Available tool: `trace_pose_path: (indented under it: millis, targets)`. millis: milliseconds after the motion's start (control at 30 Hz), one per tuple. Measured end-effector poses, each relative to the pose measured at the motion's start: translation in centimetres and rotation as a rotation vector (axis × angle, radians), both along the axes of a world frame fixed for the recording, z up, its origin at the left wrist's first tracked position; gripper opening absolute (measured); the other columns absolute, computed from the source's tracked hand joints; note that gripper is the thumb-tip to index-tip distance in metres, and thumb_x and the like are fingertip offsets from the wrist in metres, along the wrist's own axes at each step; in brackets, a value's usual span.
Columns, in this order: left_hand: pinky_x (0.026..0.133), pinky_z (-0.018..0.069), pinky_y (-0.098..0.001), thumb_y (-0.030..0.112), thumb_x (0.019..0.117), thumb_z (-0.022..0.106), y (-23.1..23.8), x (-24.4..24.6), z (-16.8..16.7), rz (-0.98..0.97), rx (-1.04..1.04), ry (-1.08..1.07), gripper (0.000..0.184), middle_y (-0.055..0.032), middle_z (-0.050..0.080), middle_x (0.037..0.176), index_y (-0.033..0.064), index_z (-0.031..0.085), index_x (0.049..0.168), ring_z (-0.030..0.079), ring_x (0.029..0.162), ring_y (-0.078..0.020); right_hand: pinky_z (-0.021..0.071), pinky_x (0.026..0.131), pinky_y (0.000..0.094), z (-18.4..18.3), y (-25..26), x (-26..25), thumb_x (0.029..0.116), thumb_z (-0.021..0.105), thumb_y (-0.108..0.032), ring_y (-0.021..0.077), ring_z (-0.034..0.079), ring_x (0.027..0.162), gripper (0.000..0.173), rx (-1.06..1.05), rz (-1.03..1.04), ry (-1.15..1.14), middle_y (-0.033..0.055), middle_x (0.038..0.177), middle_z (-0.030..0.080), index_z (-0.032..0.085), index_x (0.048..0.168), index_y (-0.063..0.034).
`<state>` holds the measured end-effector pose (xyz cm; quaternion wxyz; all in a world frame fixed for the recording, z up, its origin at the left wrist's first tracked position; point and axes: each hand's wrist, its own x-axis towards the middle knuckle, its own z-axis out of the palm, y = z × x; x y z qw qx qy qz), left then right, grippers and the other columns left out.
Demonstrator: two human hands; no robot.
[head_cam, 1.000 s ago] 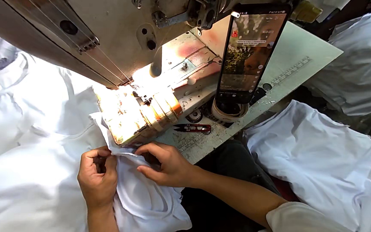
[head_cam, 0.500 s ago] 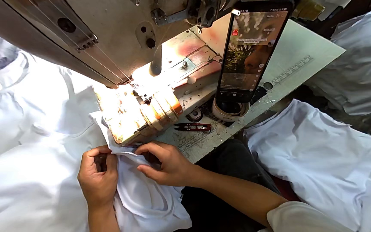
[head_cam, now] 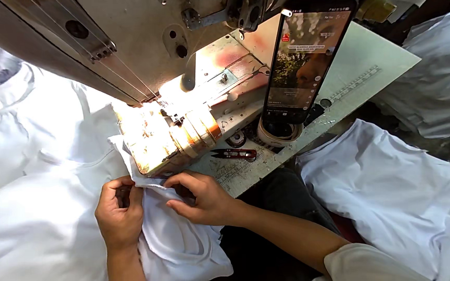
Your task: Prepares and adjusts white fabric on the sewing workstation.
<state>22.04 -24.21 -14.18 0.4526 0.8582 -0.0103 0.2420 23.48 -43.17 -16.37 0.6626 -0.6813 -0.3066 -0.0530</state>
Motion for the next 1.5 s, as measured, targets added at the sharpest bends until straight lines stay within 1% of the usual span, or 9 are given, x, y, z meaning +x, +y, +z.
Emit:
trace_pose_path:
  millis: [100, 233, 333, 433, 533, 667, 1000, 1167, 1500]
  targets:
    - [0.072, 0.0498, -0.0175, 0.007, 0.086, 0.062, 0.5, 0.9, 1.7, 0.057, 0.114, 0.265, 0.032, -0.0056, 0.066, 0.093, -0.0078, 0.06, 0.114, 0.059, 0.079, 0.0021, 0.0559, 0.07, 0.0346, 0.0, 0.0, 0.0, 0.0934, 0.068, -0.012, 0.0198, 0.066, 0.079, 0.027, -0.011, -0.002, 0.003, 0.0162, 0.095, 0.07, 0.068, 0.114, 0.0052]
    - [0.049, 0.054, -0.0179, 0.012, 0.1069, 0.043, 2.8, 4.1, 5.4, -0.063, -0.1, 0.646, 0.016, 0.008, 0.066, 0.073, 0.0101, 0.057, 0.114, 0.062, 0.054, 0.0003, 0.0555, 0.069, 0.036, 0.1, 0.4, 0.2, 0.0927, 0.069, -0.011, 0.0199, 0.066, 0.076, 0.025, -0.003, -0.012, 0.028, 0.0158, 0.093, 0.07, 0.069, 0.111, 0.0053]
    - [0.045, 0.0565, -0.0233, 0.015, 0.1111, 0.035, 4.0, 6.6, 6.4, -0.114, -0.237, 0.782, 0.027, -0.0002, 0.07, 0.067, 0.0087, 0.061, 0.109, 0.066, 0.049, -0.0085, 0.0558, 0.067, 0.0361, 0.2, 0.8, 0.1, 0.0914, 0.069, -0.01, 0.0198, 0.066, 0.075, 0.022, 0.005, -0.052, 0.045, 0.0153, 0.091, 0.07, 0.07, 0.108, 0.005]
    - [0.034, 0.0449, -0.0182, 0.02, 0.1114, 0.038, 4.1, 7.8, 4.7, -0.021, -0.302, 0.728, 0.026, 0.0039, 0.062, 0.057, 0.012, 0.061, 0.103, 0.054, 0.038, -0.0027, 0.0541, 0.063, 0.0355, 0.3, 1.2, 0.1, 0.0902, 0.073, -0.015, 0.0187, 0.064, 0.071, 0.026, 0.002, -0.068, 0.066, 0.0139, 0.087, 0.07, 0.071, 0.107, 0.0048]
    - [0.041, 0.0489, -0.0163, 0.019, 0.1093, 0.045, 4.9, 7.6, 3.7, -0.052, -0.205, 0.596, 0.018, 0.0082, 0.06, 0.059, 0.0123, 0.061, 0.103, 0.055, 0.042, 0.0004, 0.0515, 0.061, 0.0336, 0.5, 1.2, 0.3, 0.0874, 0.079, -0.023, 0.0171, 0.06, 0.068, 0.037, -0.001, -0.055, 0.068, 0.012, 0.084, 0.067, 0.07, 0.111, 0.0048]
    - [0.045, 0.0509, -0.0148, 0.017, 0.1083, 0.047, 5.7, 6.9, 3.3, -0.076, -0.233, 0.501, 0.017, 0.0102, 0.064, 0.063, 0.0132, 0.062, 0.102, 0.058, 0.047, 0.0019, 0.0569, 0.07, 0.0397, 0.6, 1.2, 0.1, 0.083, 0.083, -0.028, 0.0227, 0.068, 0.082, 0.048, -0.078, -0.031, 0.002, 0.0154, 0.099, 0.071, 0.069, 0.117, 0.0035]
    - [0.05, 0.0473, -0.0132, 0.027, 0.1072, 0.05, 6.2, 7.9, 1.9, 0.11, -0.005, 0.258, 0.026, 0.0094, 0.057, 0.07, 0.005, 0.063, 0.108, 0.053, 0.051, 0.005, 0.0574, 0.071, 0.0394, 0.3, 0.8, 0.1, 0.0893, 0.074, -0.016, 0.0236, 0.068, 0.082, 0.032, -0.066, -0.033, 0.001, 0.0162, 0.097, 0.071, 0.07, 0.115, 0.0037]
    - [0.049, 0.0454, -0.0113, 0.025, 0.107, 0.051, 6.2, 8.0, 1.8, 0.099, -0.064, 0.281, 0.019, 0.0135, 0.056, 0.067, 0.0113, 0.063, 0.1, 0.051, 0.05, 0.0062, 0.0576, 0.072, 0.0392, 0.3, 0.8, 0.0, 0.0899, 0.073, -0.016, 0.0237, 0.069, 0.083, 0.031, -0.068, -0.038, 0.0, 0.0159, 0.097, 0.071, 0.07, 0.114, 0.0033]
    - [0.049, 0.0469, -0.0116, 0.022, 0.1071, 0.05, 6.9, 8.2, 1.4, 0.069, -0.191, 0.272, 0.017, 0.0154, 0.059, 0.066, 0.0154, 0.064, 0.1, 0.054, 0.05, 0.0053, 0.0579, 0.073, 0.0394, 0.3, 0.8, 0.0, 0.0899, 0.073, -0.016, 0.0242, 0.069, 0.085, 0.031, -0.067, -0.037, 0.001, 0.0162, 0.098, 0.071, 0.071, 0.114, 0.0036]
